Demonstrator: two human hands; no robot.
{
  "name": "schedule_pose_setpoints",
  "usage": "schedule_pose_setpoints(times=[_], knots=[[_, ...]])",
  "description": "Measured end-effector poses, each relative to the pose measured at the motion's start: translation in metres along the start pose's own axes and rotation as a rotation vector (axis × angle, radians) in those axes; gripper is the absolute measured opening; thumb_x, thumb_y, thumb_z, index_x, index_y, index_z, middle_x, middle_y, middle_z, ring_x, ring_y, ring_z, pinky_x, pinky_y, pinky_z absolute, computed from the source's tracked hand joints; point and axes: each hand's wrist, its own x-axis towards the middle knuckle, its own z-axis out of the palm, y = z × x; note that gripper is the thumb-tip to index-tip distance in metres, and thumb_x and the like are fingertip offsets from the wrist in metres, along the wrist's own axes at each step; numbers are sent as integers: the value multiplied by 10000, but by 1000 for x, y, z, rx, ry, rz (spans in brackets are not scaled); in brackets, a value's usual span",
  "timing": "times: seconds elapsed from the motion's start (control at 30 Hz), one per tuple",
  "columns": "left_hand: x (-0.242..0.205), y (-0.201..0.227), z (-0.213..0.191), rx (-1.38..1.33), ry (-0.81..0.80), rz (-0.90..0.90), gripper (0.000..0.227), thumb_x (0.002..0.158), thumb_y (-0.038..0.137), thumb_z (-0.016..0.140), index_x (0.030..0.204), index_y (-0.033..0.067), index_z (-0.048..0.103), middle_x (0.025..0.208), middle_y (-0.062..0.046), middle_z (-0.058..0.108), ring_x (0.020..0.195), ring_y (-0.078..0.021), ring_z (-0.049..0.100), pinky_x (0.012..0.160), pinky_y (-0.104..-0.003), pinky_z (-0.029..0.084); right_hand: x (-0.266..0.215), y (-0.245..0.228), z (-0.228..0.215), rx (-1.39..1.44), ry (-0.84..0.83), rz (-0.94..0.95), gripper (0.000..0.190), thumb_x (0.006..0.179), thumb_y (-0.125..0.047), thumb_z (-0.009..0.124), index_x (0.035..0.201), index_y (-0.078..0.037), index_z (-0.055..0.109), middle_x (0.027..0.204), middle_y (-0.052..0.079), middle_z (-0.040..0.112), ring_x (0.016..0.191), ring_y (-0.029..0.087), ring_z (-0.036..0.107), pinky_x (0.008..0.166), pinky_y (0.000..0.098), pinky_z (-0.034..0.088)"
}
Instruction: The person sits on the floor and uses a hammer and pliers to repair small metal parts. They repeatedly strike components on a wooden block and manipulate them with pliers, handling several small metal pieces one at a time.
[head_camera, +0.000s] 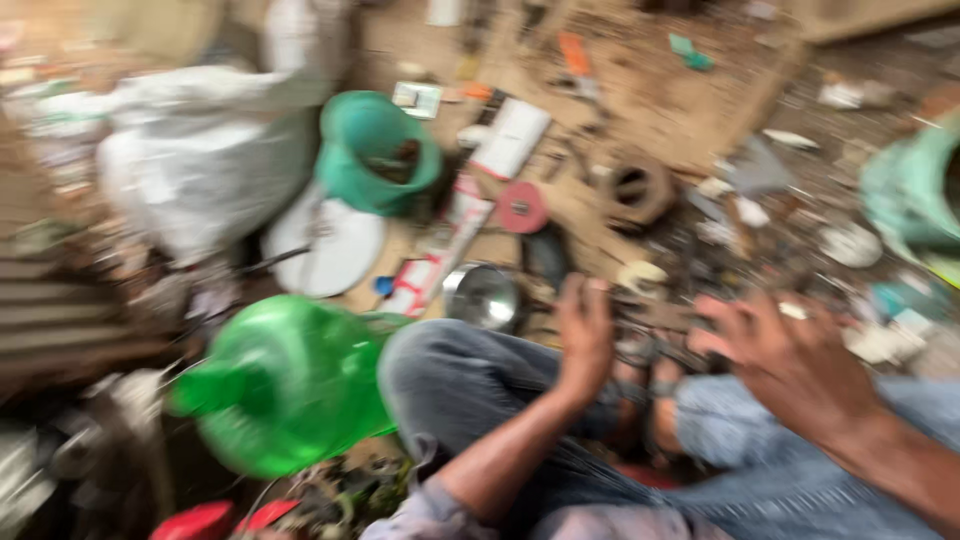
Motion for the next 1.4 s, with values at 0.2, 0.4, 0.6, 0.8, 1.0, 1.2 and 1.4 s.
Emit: schedule_pose_setpoints(times=[0.2, 0.4, 0.6, 0.8, 1.0, 1.2, 1.4], knots=[[7, 10, 14, 11, 108, -76, 370, 1101, 264, 511, 1104, -90, 615, 954, -284, 644, 912, -401, 615, 841, -481, 478, -9, -13, 111, 409, 282, 197, 546, 850, -350, 736, 1343, -132, 649, 1046, -33, 691, 752, 179, 625, 639, 330, 498], [5, 32, 10, -98, 102, -107, 389, 1109, 288, 499, 1048, -85, 591, 868, -245, 631, 811, -306, 593, 742, -444, 480, -2, 7, 117, 191, 137, 89, 312, 888, -441, 698, 1144, -268, 660, 1011, -65, 707, 704, 188, 647, 655, 338, 539], [17, 10, 12, -117, 248, 134, 377, 1085, 317, 626, 1127, -55, 671, 1064, -171, 696, 960, -255, 630, 875, -399, 509, 10, 2, 29, 592, 25, 207, 348, 782, -225, 688, 1107, -127, 609, 1074, 20, 771, 707, 310, 753, 500, 435, 590], [25, 41, -12, -777, -12, -388, 360, 1015, 367, 601, 935, 24, 678, 760, -30, 643, 628, -105, 581, 559, -266, 486, 3, 10, 21, 847, -3, 222, 407, 822, -110, 725, 1099, 19, 456, 1069, 137, 776, 662, 323, 755, 465, 413, 594], [18, 41, -6, -647, -77, -271, 419, 1059, 416, 536, 932, 38, 664, 732, 12, 576, 648, -66, 509, 591, -232, 429, 2, 9, 15, 690, 50, 161, 326, 836, -176, 731, 1033, -16, 525, 934, 188, 768, 609, 304, 743, 454, 376, 598], [14, 28, -7, -680, -130, -194, 328, 1095, 279, 544, 878, 36, 586, 783, 13, 518, 708, -76, 474, 628, -255, 414, 2, 7, 9, 956, -12, 188, 283, 825, -238, 757, 881, -34, 569, 723, 134, 730, 586, 274, 736, 469, 397, 597], [17, 50, -13, -949, -222, -375, 305, 1054, 284, 498, 897, 37, 583, 778, -41, 607, 693, -126, 607, 631, -283, 530, -1, 8, 22, 1044, 34, 36, 317, 826, -208, 710, 1079, -17, 715, 827, 71, 708, 552, 182, 692, 454, 321, 598]])
